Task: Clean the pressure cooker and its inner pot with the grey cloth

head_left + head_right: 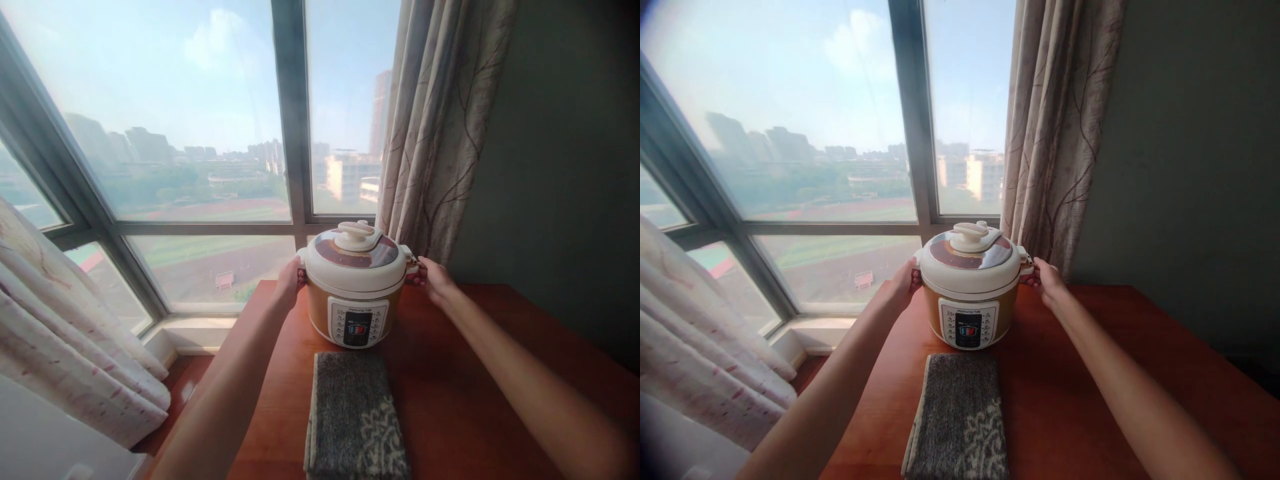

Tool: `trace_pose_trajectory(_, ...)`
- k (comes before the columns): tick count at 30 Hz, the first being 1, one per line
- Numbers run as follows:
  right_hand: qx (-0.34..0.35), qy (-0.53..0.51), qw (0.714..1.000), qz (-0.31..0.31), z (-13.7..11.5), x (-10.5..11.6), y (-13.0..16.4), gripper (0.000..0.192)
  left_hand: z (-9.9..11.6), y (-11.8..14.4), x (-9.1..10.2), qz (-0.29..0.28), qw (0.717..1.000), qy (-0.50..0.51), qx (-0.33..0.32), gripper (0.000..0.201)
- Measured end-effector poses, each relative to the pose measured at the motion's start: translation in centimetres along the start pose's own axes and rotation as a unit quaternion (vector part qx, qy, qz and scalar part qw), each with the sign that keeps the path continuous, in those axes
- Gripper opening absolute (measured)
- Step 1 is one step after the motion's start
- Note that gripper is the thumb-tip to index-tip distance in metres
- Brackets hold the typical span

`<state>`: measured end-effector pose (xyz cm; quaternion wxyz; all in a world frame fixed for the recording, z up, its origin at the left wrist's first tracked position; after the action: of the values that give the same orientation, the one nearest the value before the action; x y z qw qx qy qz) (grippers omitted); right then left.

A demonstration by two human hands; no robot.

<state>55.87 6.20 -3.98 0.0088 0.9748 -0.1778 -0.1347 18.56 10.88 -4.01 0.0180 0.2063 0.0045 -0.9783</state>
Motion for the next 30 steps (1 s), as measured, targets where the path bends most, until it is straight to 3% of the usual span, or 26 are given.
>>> trace_pose_trajectory(11, -0.057, -0.042, 0.997, -0.007, 0.4, 1.1, 3.7, 0.024, 0.0, 1.5, 0.4, 0.018, 0.999, -0.024, -0.012, 0.045)
trace_pose_trajectory(16, -0.047, -0.017, 0.998, -0.032, 3.8, 2.2, 8.5, 0.012, -1.9, 5.4, 2.0, 0.004, 0.996, -0.084, 0.004, 0.036)
trace_pose_trajectory(20, -0.076, 0.089, 0.983, -0.140, 8.3, 1.3, 13.8, 0.032, -4.7, 9.3, 2.9, -0.030, 0.988, -0.152, 0.028, 0.033)
trace_pose_trajectory(23, -0.081, 0.084, 0.985, -0.128, 10.7, 1.4, 16.7, 0.048, -6.1, 11.9, 2.7, -0.074, 0.963, -0.257, -0.012, 0.028)
trace_pose_trajectory(27, -0.076, 0.051, 0.991, -0.103, 12.5, 2.2, 18.9, 0.058, -7.2, 15.8, 1.1, -0.165, 0.896, -0.403, -0.084, 0.019)
trace_pose_trajectory(30, -0.085, 0.077, 0.987, -0.111, 13.5, 3.0, 20.2, 0.067, -7.5, 18.5, 0.2, -0.187, 0.851, -0.479, -0.111, 0.014)
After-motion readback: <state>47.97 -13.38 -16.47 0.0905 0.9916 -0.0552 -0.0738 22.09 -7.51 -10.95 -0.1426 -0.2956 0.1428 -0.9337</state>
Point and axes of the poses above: each hand's wrist, its own y-axis away from the middle knuckle, its own x-axis out of the back of the hand, z = x × y, the point moved 7 cm from there along -y, towards the middle knuckle, and after that the axes turned 2 degrees about x, right-handed, at the moved point
